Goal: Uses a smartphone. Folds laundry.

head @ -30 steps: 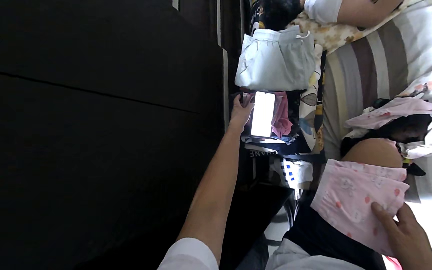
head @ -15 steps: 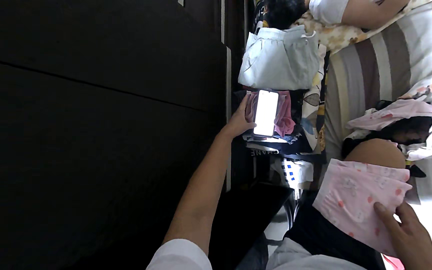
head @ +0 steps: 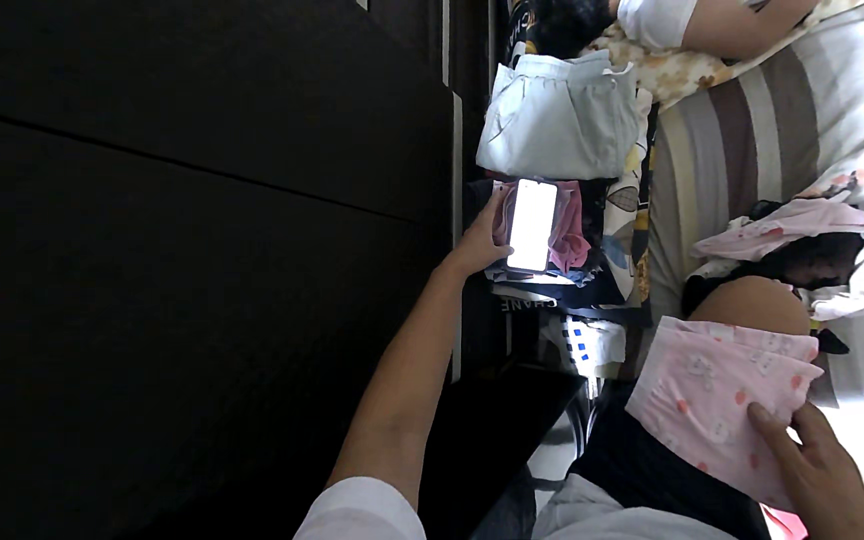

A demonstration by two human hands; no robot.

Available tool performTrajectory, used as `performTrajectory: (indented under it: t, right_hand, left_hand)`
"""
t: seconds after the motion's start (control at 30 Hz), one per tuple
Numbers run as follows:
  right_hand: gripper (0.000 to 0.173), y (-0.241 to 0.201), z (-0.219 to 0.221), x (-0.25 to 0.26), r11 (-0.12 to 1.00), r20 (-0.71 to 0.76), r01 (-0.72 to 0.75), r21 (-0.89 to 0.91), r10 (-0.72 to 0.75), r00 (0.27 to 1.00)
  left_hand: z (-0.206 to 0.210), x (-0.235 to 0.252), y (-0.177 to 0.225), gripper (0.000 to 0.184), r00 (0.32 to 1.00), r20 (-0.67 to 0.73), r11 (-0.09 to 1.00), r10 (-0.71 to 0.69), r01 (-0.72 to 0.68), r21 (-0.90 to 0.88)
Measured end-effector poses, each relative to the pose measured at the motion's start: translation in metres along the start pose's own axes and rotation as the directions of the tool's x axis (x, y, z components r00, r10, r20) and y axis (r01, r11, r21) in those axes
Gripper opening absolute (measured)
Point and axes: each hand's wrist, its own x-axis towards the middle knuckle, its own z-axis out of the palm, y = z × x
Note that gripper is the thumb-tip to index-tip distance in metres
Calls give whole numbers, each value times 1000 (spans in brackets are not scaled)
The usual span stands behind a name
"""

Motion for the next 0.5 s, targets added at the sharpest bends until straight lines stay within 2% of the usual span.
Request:
performTrajectory:
  t: [0.1,0.5]
  right_hand:
    - [62,2,0,0,1000,4,3,5,-3,1000]
    - [56,3,0,1,1000,-2,20,1,-20,1000]
  left_hand:
    - [-6,-4,10,109,999,44,999,-26,27,-38]
    - [-5,-2,8,109,999,44,997,-14,17,-71]
